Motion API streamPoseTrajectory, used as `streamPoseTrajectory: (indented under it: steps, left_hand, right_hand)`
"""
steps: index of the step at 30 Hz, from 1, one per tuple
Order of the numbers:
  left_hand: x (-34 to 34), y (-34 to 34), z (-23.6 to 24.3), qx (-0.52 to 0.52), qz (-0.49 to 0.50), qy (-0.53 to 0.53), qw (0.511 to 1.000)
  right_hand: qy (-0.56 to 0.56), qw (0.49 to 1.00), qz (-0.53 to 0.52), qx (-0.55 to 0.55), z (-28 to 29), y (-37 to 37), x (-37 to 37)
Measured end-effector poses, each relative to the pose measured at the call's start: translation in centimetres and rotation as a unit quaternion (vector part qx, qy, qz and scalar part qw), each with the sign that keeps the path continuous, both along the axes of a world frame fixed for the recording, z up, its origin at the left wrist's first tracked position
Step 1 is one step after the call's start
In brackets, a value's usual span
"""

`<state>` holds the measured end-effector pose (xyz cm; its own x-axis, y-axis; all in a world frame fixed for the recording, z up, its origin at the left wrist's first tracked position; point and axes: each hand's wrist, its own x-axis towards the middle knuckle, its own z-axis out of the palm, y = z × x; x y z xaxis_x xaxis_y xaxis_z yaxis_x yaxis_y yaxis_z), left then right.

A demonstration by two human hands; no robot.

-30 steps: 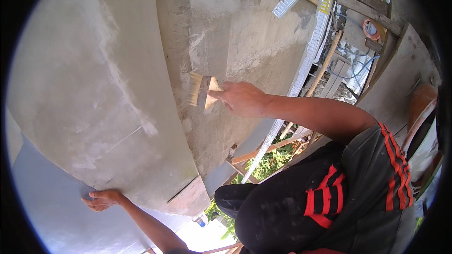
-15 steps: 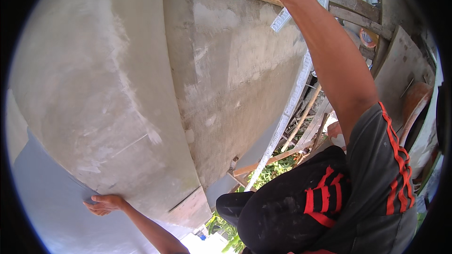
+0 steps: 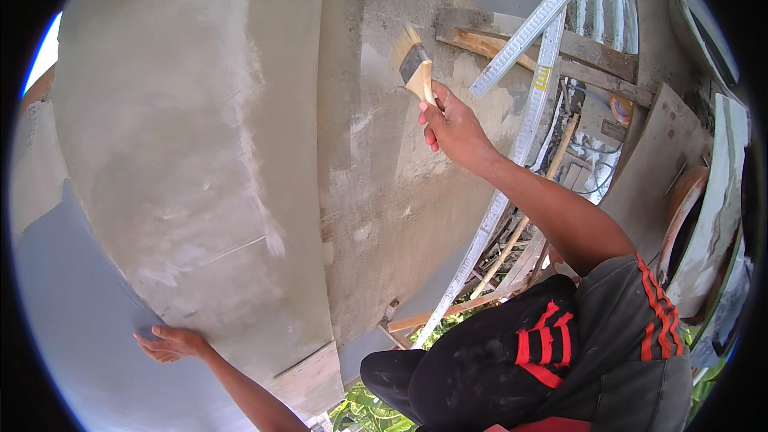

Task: The person applies and smooths wet plaster onto a curved wall using a trowel and a brush. They repeatedly scoop plaster from a bucket, spread it on the surface, and use a brush to even the texture, working on a section of the wall while standing on scaffolding.

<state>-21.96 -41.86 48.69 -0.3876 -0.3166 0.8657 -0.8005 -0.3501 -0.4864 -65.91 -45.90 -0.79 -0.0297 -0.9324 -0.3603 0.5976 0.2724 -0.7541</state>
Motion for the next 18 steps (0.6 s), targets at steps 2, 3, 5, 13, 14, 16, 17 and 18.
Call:
streamPoseTrajectory:
  steps: [2, 3, 5, 13, 14, 16, 17, 18]
  left_hand:
    - [-0.2, -0.3, -0.2, 0.001, 0.016, 0.005, 1.000]
    - [0.1, 0.0, -0.1, -0.002, 0.030, 0.003, 1.000]
    - [0.6, 0.1, 0.2, 0.006, 0.020, -0.008, 1.000]
    - [0.5, 0.0, 0.2, 0.006, 0.012, -0.010, 1.000]
    - [0.2, -0.1, 0.1, 0.006, 0.012, -0.010, 1.000]
    - [-0.1, 0.1, 0.0, 0.007, 0.020, -0.012, 1.000]
    - [0.0, 0.0, 0.0, 0.004, 0.022, -0.010, 1.000]
    - [0.1, 0.2, -0.1, 0.003, 0.026, -0.009, 1.000]
  right_hand:
    - [0.098, 0.990, -0.073, -0.063, 0.3, -2.7, -2.1]
    - [0.143, 0.979, -0.105, -0.097, 0.7, -4.4, -2.7]
    - [0.243, 0.950, -0.162, -0.107, 2.1, -7.3, -4.4]
    - [0.357, 0.896, -0.239, -0.114, 5.2, -15.2, -10.2]
    - [0.359, 0.895, -0.240, -0.115, 5.6, -15.5, -10.5]
    - [0.371, 0.896, -0.211, -0.125, 5.8, -15.1, -9.6]
    - [0.383, 0.894, -0.188, -0.138, 5.8, -14.2, -8.7]
    - [0.394, 0.892, -0.161, -0.149, 5.9, -12.7, -7.5]
